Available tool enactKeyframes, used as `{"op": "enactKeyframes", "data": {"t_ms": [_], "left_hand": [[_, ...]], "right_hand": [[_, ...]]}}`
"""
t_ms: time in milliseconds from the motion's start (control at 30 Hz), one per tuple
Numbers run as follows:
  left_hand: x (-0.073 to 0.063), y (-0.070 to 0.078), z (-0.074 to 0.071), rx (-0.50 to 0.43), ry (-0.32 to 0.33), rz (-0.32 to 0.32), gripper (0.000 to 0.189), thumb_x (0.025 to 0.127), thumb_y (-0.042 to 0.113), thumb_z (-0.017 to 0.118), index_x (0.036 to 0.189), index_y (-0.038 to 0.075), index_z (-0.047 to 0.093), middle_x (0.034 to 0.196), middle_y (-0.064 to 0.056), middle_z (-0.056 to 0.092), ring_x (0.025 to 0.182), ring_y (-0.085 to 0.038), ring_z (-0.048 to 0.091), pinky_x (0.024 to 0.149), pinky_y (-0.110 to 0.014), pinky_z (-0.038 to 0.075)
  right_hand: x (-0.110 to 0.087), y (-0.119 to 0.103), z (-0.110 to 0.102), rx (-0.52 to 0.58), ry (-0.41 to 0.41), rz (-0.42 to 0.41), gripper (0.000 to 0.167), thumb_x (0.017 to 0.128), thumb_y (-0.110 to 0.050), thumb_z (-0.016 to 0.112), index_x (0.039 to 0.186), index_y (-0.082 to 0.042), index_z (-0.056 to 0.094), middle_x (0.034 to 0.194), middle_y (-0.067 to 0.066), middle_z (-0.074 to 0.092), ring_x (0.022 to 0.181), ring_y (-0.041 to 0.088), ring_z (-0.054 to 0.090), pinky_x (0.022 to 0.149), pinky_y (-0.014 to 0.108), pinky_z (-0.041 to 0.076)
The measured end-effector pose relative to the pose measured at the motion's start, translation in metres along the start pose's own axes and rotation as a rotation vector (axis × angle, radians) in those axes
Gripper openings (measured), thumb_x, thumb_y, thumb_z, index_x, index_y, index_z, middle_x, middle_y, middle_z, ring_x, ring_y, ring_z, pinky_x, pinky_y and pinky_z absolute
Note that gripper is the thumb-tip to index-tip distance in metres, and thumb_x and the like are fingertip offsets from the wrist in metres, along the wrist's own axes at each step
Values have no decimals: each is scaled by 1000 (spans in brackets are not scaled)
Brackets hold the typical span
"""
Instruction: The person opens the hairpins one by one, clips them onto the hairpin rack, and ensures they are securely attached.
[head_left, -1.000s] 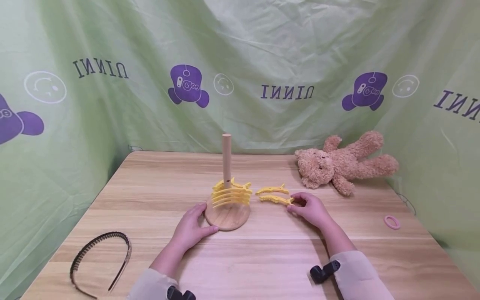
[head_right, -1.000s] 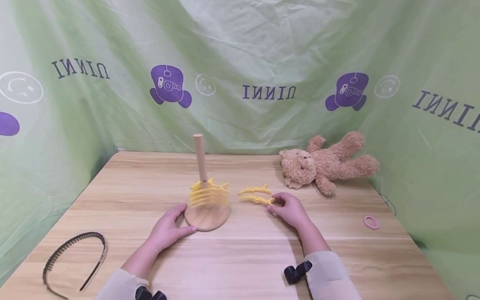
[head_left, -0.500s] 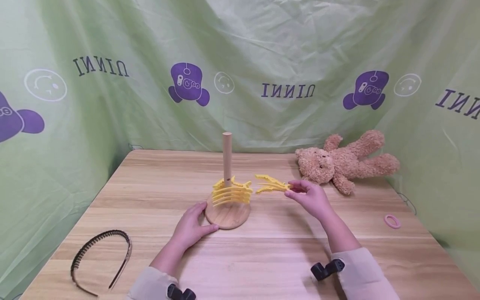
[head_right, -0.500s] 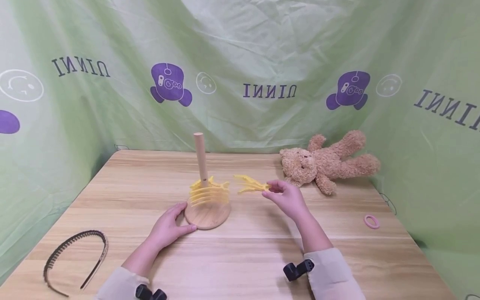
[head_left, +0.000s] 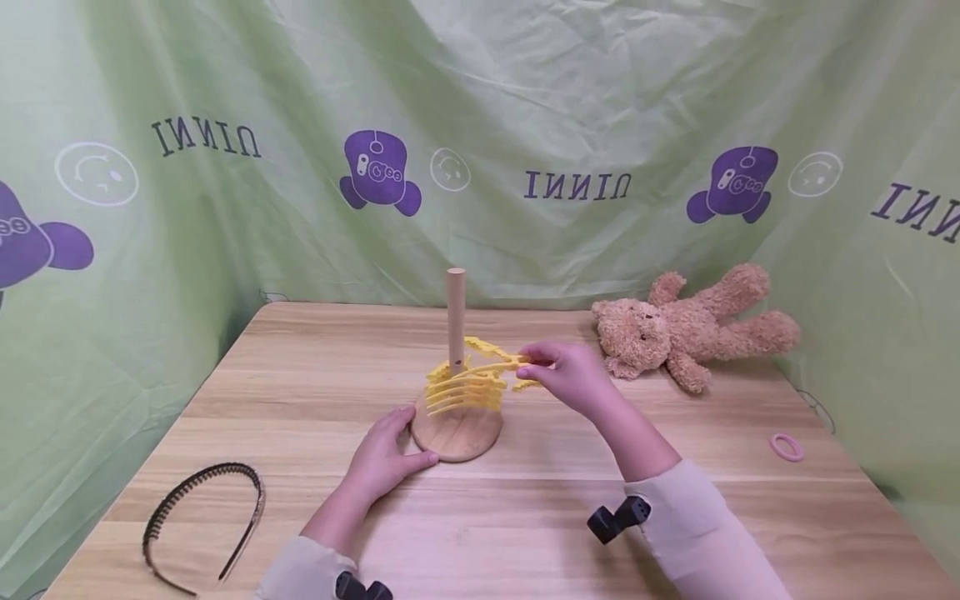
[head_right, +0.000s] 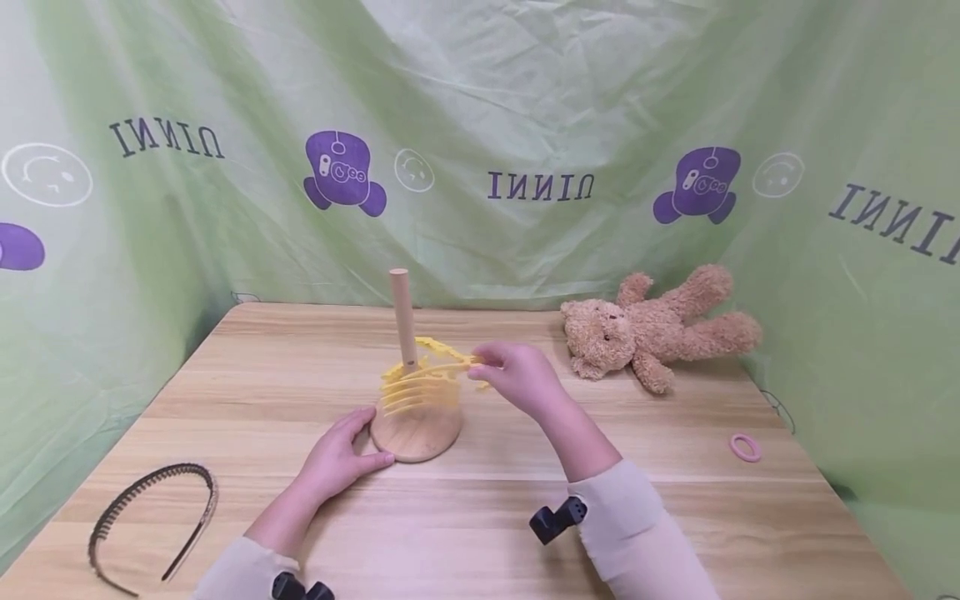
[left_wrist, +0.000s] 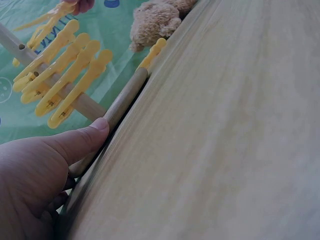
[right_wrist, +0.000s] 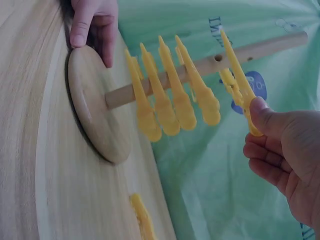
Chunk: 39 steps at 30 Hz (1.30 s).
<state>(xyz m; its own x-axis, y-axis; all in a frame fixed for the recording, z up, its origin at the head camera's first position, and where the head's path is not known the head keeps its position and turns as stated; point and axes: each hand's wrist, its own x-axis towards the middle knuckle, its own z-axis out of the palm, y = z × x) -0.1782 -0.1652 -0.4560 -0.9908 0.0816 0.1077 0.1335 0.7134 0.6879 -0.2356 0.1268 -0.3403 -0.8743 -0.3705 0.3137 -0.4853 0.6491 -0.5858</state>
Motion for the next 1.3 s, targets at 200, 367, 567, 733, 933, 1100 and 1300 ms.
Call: {"op": "enactKeyframes", "data": {"t_ms": [200,367,567,733,933,1100,1300], "left_hand": [[1,1,0,8,1,8,86,74,37,84,140,-5,48,144,-24,50,141,-43,38,117,-56,31],[0,0,1,7,1,6,86,74,37,84,140,-5,48,144,-24,50,141,-42,38,117,-56,31],[-1,1,1,20,14,18,85,73,37,84,139,-6,49,142,-25,51,139,-44,40,115,-57,33],[-2,1,1,23,20,22,85,74,38,84,138,-7,50,142,-25,52,138,-44,40,115,-58,33],[-2,1,0,10,10,7,85,74,37,84,139,-6,49,143,-25,51,139,-44,39,116,-57,32],[-2,1,1,1,-2,-5,85,74,36,84,140,-6,48,144,-25,49,141,-43,37,117,-57,30],[-2,1,2,8,0,0,86,74,36,84,140,-6,48,144,-25,50,140,-43,37,116,-57,31]], "right_hand": [[11,-12,9,-49,-51,-28,31,87,-26,74,110,-5,73,99,9,76,93,23,72,82,39,59],[15,-15,14,-74,-58,-69,29,87,-27,74,107,-6,74,96,8,76,91,21,71,80,39,59],[16,-18,13,-78,-76,-70,32,87,-28,73,110,-7,73,104,10,76,99,26,71,86,41,58],[16,-17,13,-59,-104,-66,35,88,-29,73,115,-6,72,110,11,74,105,30,69,90,43,57],[16,-15,14,-54,-116,-81,38,89,-29,72,118,-5,70,114,12,73,108,30,68,93,45,56],[14,-15,14,-42,-124,-76,42,89,-30,71,122,-4,67,118,13,71,112,31,66,96,46,55],[11,-11,9,6,-124,-29,54,88,-34,72,132,-4,61,129,16,65,121,35,61,102,49,50]]}}
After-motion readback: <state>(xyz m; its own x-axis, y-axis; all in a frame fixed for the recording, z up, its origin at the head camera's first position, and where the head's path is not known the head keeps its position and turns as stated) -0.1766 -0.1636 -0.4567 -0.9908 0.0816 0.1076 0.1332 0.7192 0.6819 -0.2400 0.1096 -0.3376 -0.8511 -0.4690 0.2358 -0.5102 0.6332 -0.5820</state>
